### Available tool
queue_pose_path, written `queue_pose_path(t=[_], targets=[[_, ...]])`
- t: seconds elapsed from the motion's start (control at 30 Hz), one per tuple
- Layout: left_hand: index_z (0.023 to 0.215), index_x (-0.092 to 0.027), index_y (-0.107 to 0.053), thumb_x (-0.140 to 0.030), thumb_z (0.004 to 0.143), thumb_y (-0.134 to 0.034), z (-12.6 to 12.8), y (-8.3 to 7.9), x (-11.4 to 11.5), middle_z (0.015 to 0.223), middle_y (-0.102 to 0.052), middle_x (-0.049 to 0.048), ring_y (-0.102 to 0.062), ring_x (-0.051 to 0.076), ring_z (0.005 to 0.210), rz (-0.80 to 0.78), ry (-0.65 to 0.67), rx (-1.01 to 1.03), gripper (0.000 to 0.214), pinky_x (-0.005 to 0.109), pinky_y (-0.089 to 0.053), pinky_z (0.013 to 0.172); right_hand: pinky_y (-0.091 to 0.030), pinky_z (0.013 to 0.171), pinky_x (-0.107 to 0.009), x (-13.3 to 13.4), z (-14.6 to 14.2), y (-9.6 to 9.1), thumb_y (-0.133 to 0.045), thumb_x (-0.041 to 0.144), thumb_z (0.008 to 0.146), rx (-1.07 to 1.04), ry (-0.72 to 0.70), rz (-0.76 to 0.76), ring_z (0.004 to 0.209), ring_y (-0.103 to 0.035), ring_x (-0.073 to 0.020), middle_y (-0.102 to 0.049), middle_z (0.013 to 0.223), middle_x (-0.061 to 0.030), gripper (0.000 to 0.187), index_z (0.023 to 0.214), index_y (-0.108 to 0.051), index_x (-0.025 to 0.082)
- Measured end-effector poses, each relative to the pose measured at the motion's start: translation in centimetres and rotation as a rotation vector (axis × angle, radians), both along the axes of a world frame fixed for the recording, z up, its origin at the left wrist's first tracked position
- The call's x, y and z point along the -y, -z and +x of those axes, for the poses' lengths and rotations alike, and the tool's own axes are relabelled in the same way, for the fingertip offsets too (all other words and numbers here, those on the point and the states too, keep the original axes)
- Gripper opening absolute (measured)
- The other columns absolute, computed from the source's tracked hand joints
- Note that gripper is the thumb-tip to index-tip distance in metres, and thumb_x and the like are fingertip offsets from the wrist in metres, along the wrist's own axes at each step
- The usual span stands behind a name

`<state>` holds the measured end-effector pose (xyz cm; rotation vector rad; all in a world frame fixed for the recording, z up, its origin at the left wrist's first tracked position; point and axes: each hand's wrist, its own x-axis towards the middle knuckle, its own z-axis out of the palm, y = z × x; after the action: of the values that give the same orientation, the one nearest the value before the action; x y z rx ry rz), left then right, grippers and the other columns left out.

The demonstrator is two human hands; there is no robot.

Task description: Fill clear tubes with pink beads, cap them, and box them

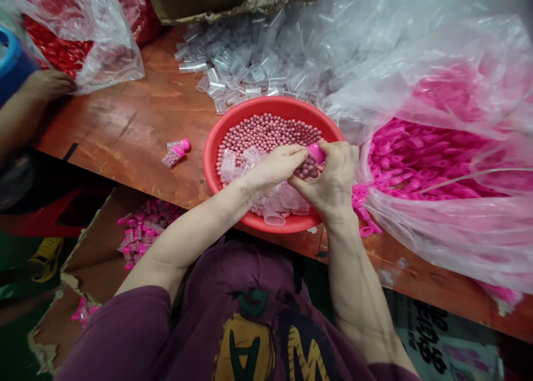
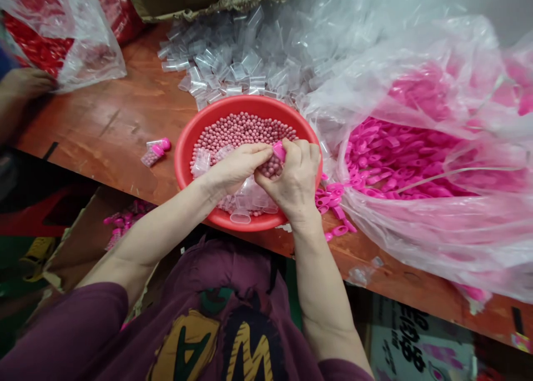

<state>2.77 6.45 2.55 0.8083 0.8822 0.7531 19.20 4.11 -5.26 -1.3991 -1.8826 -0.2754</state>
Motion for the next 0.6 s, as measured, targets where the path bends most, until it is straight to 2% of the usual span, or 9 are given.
queue_pose_path(t=[0.1,0.2,0.27,0.37,0.43,0.6], targets=[[0.074,-0.015,-0.067,-0.010,0.109,-0.066,-0.25,0.14,0.18,0.076,-0.067,-0.0006,-0.060,0.010,0.076,0.050,0.032,0.050,0.036,0.023,-0.051,0.082,-0.060,0.102,-0.070,0.53,0.09,-0.30,-0.084,0.050,0.082,-0.033,-0.021,-0.062,0.110,-0.066,-0.0402,-0.069,0.118,-0.0142,0.067,0.138,-0.059,0.023],[0.083,-0.015,-0.073,-0.021,0.104,-0.082,-0.29,0.20,0.24,0.080,-0.070,-0.0008,-0.063,0.011,0.077,0.047,0.053,0.087,0.024,0.024,-0.054,0.082,-0.060,0.102,-0.068,0.76,-0.04,-0.58,-0.081,0.044,0.088,-0.056,-0.067,0.004,0.113,-0.066,-0.0401,-0.068,0.123,-0.0147,0.066,0.145,-0.054,0.028],[0.089,-0.015,-0.075,-0.024,0.103,-0.085,-0.12,0.14,0.18,0.081,-0.071,-0.0012,-0.065,0.011,0.076,0.045,0.032,0.077,0.019,0.025,-0.056,0.081,-0.060,0.104,-0.068,0.62,-0.27,-0.64,-0.078,0.041,0.093,-0.060,-0.070,0.058,0.117,-0.068,-0.0404,-0.069,0.128,-0.0158,0.068,0.153,-0.050,0.029],[0.098,-0.015,-0.077,-0.016,0.106,-0.077,0.20,0.09,0.00,0.087,-0.073,-0.0005,-0.067,0.012,0.078,0.082,-0.062,0.057,0.008,0.024,-0.056,0.081,-0.059,0.107,-0.070,0.23,-0.56,-0.49,-0.075,0.043,0.098,-0.088,-0.069,0.070,0.126,-0.068,-0.0428,-0.069,0.140,-0.0194,0.072,0.163,-0.047,0.026],[0.102,-0.014,-0.078,-0.012,0.108,-0.070,0.31,0.14,-0.08,0.091,-0.075,0.0003,-0.067,0.012,0.082,0.108,-0.110,0.045,0.010,0.023,-0.057,0.082,-0.059,0.108,-0.072,0.10,-0.54,-0.30,-0.074,0.048,0.099,-0.088,-0.049,0.058,0.127,-0.067,-0.0442,-0.069,0.140,-0.0203,0.072,0.162,-0.049,0.024],[0.109,-0.014,-0.081,-0.012,0.111,-0.064,0.54,0.34,0.07,0.087,-0.072,0.0010,-0.065,0.013,0.080,0.104,-0.070,-0.024,0.018,0.026,-0.059,0.081,-0.059,0.105,-0.074,0.01,-0.03,-0.19,-0.080,0.055,0.094,-0.078,-0.025,-0.056,0.116,-0.068,-0.0434,-0.072,0.124,-0.0192,0.066,0.146,-0.059,0.021]])
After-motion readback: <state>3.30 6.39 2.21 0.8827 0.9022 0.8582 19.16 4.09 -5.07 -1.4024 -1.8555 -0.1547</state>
